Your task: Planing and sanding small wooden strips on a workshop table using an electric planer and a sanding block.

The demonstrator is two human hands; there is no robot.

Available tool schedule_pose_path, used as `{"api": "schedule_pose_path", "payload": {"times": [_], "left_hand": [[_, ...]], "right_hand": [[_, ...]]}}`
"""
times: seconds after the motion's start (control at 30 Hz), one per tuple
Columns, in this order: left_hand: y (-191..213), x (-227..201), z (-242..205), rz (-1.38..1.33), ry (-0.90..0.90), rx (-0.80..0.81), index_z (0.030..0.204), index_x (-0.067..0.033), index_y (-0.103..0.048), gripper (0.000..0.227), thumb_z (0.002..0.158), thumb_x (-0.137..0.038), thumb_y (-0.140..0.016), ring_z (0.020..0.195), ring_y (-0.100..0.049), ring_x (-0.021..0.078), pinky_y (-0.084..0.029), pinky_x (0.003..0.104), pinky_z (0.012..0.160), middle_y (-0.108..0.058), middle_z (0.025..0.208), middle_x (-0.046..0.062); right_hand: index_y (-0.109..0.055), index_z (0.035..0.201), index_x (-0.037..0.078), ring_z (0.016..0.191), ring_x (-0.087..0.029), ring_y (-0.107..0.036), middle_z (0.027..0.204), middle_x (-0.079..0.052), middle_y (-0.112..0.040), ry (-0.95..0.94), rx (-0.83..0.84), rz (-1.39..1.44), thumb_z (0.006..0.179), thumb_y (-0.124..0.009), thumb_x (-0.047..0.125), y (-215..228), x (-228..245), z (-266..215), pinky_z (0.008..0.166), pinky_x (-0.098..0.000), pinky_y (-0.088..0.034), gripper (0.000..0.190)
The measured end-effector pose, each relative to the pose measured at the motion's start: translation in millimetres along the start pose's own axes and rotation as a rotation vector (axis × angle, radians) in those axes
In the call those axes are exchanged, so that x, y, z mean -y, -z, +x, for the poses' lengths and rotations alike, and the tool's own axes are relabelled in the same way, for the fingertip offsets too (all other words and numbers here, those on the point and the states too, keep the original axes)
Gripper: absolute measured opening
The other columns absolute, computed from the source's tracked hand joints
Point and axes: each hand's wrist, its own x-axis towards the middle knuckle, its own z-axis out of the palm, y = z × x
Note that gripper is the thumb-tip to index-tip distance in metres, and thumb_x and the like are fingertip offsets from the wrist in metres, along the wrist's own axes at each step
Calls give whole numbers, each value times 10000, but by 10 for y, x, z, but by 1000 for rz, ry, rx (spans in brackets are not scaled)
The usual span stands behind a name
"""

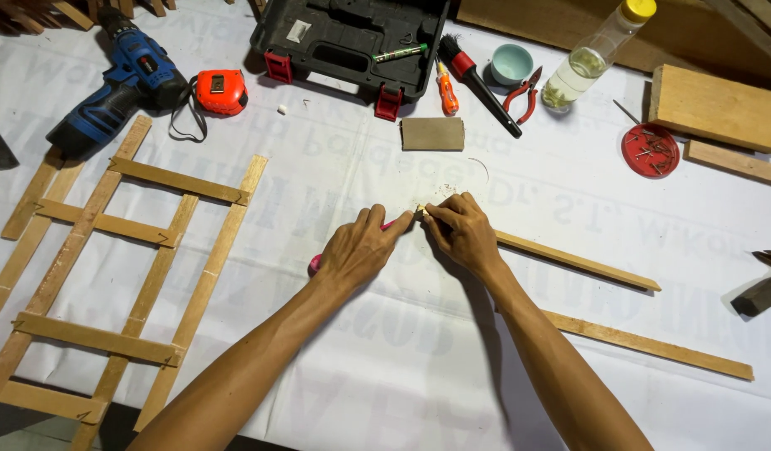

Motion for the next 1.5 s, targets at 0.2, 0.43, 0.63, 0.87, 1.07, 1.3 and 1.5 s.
{"api": "schedule_pose_path", "payload": {"times": [0.2,0.43,0.63,0.87,1.07,1.3,1.5], "left_hand": [[60,43,87,92,-57,8,1379,-198,-573,504,901,-41,-608,779,-648,224,-555,324,503,-576,890,103],[-78,30,250,68,-13,64,1374,-173,-565,477,919,-35,-591,791,-653,223,-555,314,483,-585,939,115],[53,76,280,-20,41,46,1377,-204,-575,472,925,-75,-610,796,-659,237,-569,328,522,-584,928,115],[151,56,136,22,-32,82,1327,-221,-592,395,939,-176,-641,771,-657,236,-557,347,495,-572,883,104],[19,24,173,80,-70,46,1329,-187,-592,411,925,-123,-624,762,-645,221,-535,331,467,-573,902,97],[-25,-13,173,126,-33,45,1392,-158,-573,515,896,-21,-599,775,-640,209,-533,308,460,-582,928,122],[43,4,114,124,-47,89,1390,-156,-568,512,901,-10,-600,786,-642,210,-528,307,464,-584,931,114]], "right_hand": [[-787,980,38,756,-190,-567,818,-52,-665,22,-25,-27,896,-804,189,-22,-23,-23,631,-333,-524,174],[-785,955,42,744,-181,-569,804,-48,-667,37,-31,-42,898,-811,194,-59,-68,-47,624,-320,-523,165],[-782,935,44,747,-181,-567,804,-47,-671,7,-39,-17,879,-813,193,-41,-34,-43,632,-327,-522,162],[-777,921,38,753,-189,-569,810,-52,-671,-1,-38,-13,877,-820,198,-35,-14,-40,635,-331,-522,172],[-772,913,37,758,-189,-571,816,-55,-672,8,-37,-23,872,-815,185,-63,-59,-71,632,-329,-527,159],[-741,852,25,734,-186,-569,799,-62,-668,-1,-56,-3,860,-827,179,-81,-70,-79,620,-331,-528,177],[-739,855,29,735,-186,-565,795,-62,-665,5,-60,-16,876,-812,179,-76,-63,-73,619,-331,-521,168]]}}
